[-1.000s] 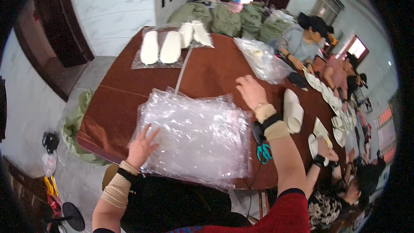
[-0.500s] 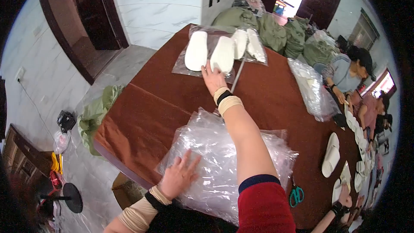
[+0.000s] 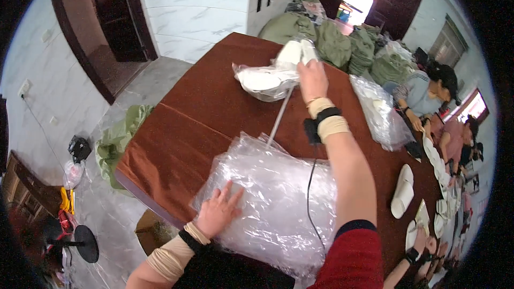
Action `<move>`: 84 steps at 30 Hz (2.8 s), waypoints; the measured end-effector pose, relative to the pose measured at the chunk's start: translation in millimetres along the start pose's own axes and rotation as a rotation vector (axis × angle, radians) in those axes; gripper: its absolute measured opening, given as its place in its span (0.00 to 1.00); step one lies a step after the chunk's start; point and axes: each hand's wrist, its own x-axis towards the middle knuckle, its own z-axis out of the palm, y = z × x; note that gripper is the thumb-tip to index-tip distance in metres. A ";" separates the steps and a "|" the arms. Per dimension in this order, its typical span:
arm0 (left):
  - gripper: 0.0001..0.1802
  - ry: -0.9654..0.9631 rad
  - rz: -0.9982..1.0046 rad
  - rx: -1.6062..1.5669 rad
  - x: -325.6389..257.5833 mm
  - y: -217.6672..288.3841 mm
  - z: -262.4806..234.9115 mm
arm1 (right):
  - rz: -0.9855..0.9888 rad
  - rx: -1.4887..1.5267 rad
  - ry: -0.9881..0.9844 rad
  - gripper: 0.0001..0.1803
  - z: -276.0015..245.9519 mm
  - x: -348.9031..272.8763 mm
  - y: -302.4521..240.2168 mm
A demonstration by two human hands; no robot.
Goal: Pack manufactured white slippers into plastic bags and collect them in a large sack.
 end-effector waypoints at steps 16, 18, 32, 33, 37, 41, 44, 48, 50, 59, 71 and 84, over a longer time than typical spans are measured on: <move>0.33 0.147 0.005 -0.015 9.1 2.3 11.1 | -0.917 -0.132 -0.543 0.07 -376.6 -18.5 -45.8; 0.34 0.178 0.014 -0.057 8.1 1.9 13.7 | -0.970 -0.055 -0.552 0.05 -362.0 -42.0 -98.4; 0.12 0.334 -0.032 -0.722 -4.7 -21.3 -6.7 | 0.005 0.773 -0.077 0.13 -272.8 -176.8 -134.6; 0.12 0.333 -0.028 -0.728 -6.3 -17.6 -14.9 | 0.130 0.513 0.002 0.13 -281.6 -181.7 -107.5; 0.31 0.040 -0.291 -1.471 -3.4 27.6 -47.2 | 0.632 0.509 -0.049 0.27 -247.8 -247.2 44.2; 0.46 -0.012 -0.359 -1.574 -12.8 42.8 -54.3 | 0.926 0.886 -0.104 0.33 -225.6 -214.3 60.1; 0.48 -0.021 -0.373 -1.586 -2.8 52.1 -47.7 | 1.029 1.063 -0.090 0.35 -200.1 -183.0 74.1; 0.48 -0.023 -0.472 -1.600 6.4 39.9 -22.5 | 0.944 0.892 -0.431 0.37 -165.3 -144.7 61.3; 0.48 -0.115 -0.530 -1.605 11.5 38.8 -19.1 | 0.752 0.860 -0.491 0.40 -150.1 -137.7 55.4; 0.31 -0.041 -0.302 -1.402 5.2 34.8 -3.8 | 0.467 0.886 -0.368 0.37 -132.1 -151.9 -10.4; 0.18 0.219 -0.227 -2.184 -4.9 4.3 -11.1 | 0.110 0.738 -0.140 0.25 -364.4 -179.2 -116.9; 0.22 -0.071 -0.333 -1.993 -5.1 -1.0 31.5 | 0.324 0.423 -0.462 0.30 -305.8 -301.3 -137.7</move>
